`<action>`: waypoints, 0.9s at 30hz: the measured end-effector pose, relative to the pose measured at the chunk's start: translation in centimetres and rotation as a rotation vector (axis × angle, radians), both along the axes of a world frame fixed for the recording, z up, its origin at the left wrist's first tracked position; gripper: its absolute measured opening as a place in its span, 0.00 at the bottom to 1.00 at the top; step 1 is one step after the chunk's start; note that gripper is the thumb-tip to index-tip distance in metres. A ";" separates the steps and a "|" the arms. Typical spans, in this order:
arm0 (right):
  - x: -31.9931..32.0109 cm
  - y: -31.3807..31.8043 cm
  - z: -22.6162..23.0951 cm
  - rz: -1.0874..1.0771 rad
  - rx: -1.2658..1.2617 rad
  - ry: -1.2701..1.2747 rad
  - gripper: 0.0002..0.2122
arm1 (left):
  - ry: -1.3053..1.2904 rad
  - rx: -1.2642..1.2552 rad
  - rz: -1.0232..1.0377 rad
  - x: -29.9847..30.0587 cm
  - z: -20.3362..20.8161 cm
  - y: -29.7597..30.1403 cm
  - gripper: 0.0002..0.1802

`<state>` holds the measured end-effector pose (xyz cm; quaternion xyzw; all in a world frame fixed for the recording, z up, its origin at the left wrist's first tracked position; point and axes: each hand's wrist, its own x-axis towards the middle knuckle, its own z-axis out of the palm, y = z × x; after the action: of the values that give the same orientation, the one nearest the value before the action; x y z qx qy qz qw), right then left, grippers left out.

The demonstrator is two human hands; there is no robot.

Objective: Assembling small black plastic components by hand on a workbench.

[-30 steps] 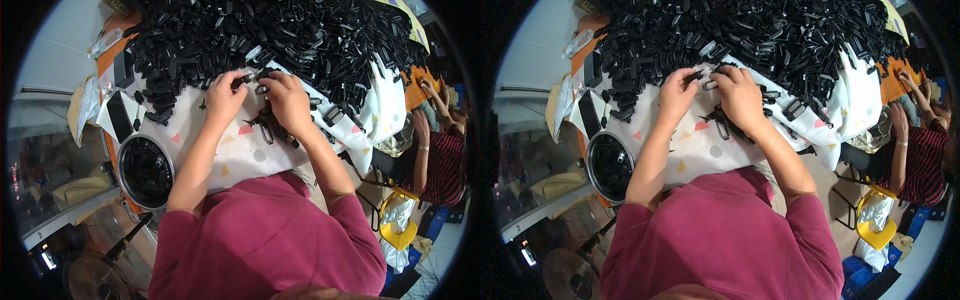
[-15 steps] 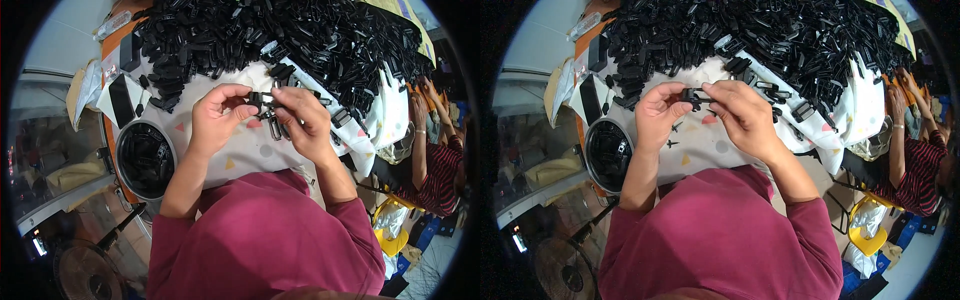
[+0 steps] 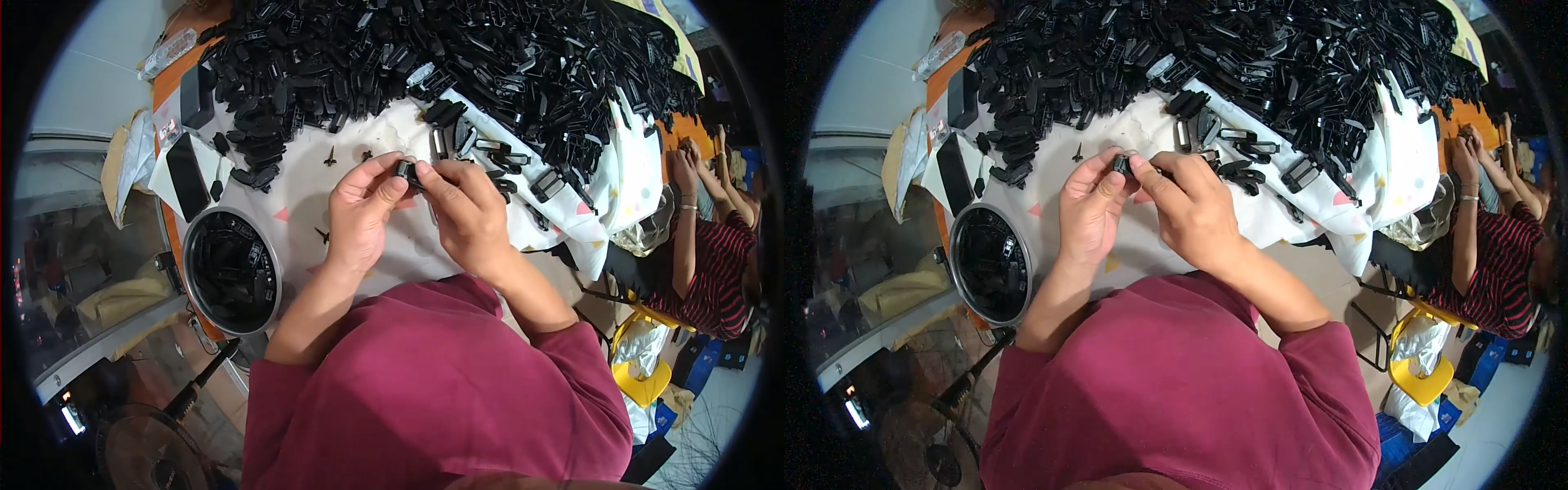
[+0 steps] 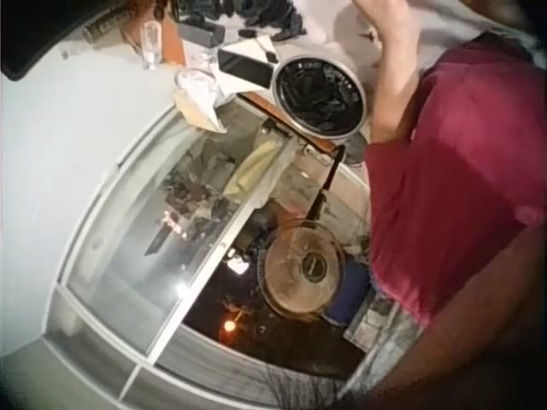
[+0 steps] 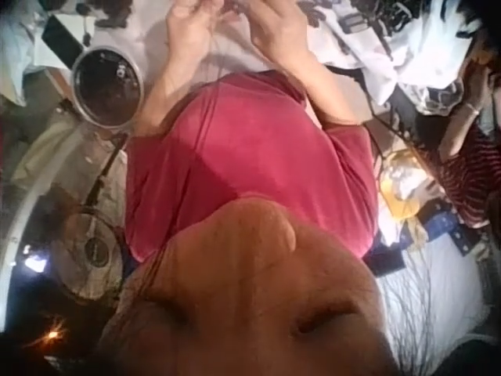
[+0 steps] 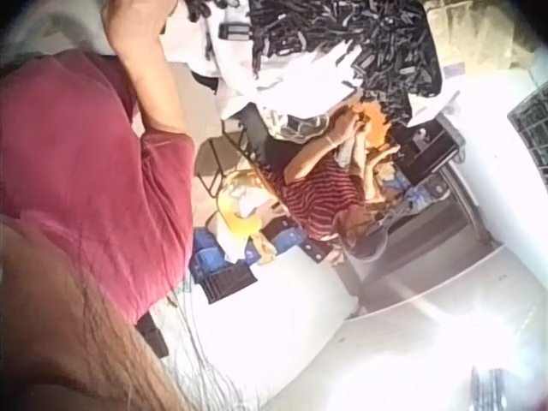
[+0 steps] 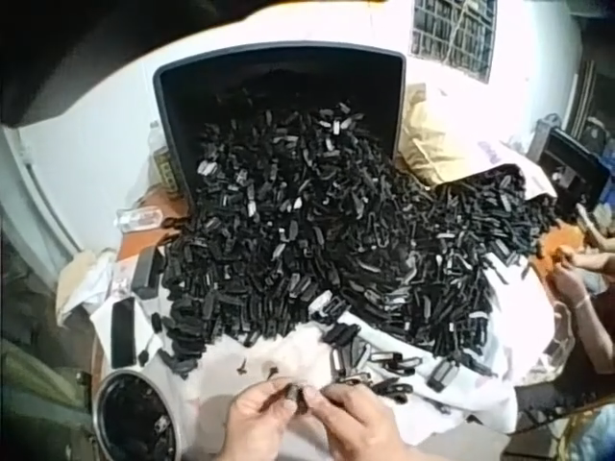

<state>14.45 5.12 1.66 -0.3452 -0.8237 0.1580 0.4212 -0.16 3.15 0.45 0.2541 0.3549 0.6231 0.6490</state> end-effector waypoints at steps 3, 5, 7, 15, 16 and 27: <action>-0.2 -0.7 -0.8 -0.066 0.088 -0.063 0.17 | 0.029 -0.069 0.023 -0.4 -1.1 0.0 0.12; -0.5 -1.1 -1.1 -0.149 -0.499 0.226 0.14 | 0.083 -0.072 -0.003 -0.6 -1.6 0.2 0.11; 0.0 -0.9 -2.2 -0.066 -0.969 0.337 0.13 | 0.027 -0.082 -0.048 -0.4 -1.9 0.6 0.11; 2.4 4.4 -2.7 -0.476 -0.177 -0.233 0.11 | 0.925 -0.044 0.043 0.7 -7.2 10.2 0.14; 2.2 4.8 -2.8 -0.459 -0.189 -0.368 0.10 | 1.235 0.062 0.008 1.1 -7.1 10.3 0.16; 0.7 4.8 -1.7 -0.383 -0.407 -0.138 0.11 | 1.277 0.221 -0.002 -2.7 -3.4 7.4 0.12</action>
<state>15.13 9.93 -0.05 -0.5819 -0.7215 0.2138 0.3085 -2.86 10.51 -2.97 0.6402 0.6047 0.3817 0.2808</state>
